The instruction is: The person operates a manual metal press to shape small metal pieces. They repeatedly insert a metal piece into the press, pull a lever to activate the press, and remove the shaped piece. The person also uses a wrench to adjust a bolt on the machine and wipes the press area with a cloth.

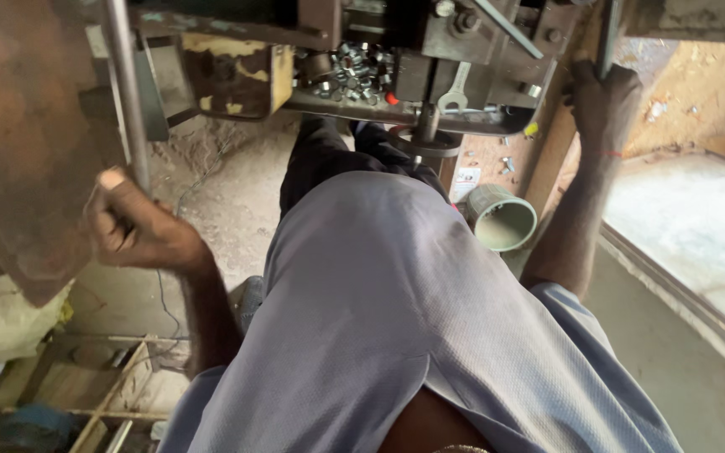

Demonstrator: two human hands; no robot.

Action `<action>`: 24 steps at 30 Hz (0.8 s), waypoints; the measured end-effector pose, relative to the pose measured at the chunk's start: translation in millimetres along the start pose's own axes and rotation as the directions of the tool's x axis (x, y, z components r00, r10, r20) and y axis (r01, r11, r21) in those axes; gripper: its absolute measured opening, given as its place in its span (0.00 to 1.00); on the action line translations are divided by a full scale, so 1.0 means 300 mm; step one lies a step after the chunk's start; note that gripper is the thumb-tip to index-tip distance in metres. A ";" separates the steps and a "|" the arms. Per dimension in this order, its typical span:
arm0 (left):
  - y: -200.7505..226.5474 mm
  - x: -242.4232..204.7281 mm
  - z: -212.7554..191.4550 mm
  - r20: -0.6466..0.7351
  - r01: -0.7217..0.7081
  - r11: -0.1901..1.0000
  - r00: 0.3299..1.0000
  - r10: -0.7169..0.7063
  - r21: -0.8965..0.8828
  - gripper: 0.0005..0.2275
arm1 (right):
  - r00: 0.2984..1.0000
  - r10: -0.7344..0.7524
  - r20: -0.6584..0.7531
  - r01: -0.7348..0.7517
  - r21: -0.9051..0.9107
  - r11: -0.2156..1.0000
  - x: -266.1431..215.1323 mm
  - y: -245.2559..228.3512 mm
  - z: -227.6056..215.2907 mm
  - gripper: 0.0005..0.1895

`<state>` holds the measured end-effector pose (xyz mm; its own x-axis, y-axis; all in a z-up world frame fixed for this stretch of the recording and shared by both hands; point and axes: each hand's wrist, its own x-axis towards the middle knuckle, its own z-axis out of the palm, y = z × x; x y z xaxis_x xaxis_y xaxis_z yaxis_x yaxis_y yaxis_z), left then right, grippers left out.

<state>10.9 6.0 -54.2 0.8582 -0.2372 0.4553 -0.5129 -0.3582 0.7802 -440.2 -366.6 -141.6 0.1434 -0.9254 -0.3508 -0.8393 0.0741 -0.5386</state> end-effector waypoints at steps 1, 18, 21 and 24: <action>0.011 0.000 0.002 -0.002 0.014 1.000 1.000 -0.014 0.027 0.11 | 1.000 0.011 -0.002 -0.011 -0.004 1.000 0.002 -0.004 0.001 0.19; 0.121 -0.004 0.014 0.033 0.136 0.990 0.990 -0.137 0.032 0.10 | 1.000 -0.008 -0.006 0.008 0.049 0.999 -0.016 -0.047 -0.008 0.21; 0.123 -0.003 0.015 0.032 0.149 0.988 0.988 -0.150 0.040 0.09 | 1.000 0.003 -0.008 -0.003 0.042 0.999 -0.016 -0.047 -0.007 0.21; 0.129 -0.004 0.017 0.037 0.144 0.989 0.989 -0.145 0.024 0.10 | 1.000 -0.001 -0.004 0.001 0.045 0.999 -0.014 -0.042 -0.009 0.21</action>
<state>-10.2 -12.2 -26.8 0.9220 -0.2163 0.3210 -0.3842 -0.4100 0.8272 -431.6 -364.7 -131.2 0.1417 -0.9269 -0.3474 -0.8149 0.0900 -0.5726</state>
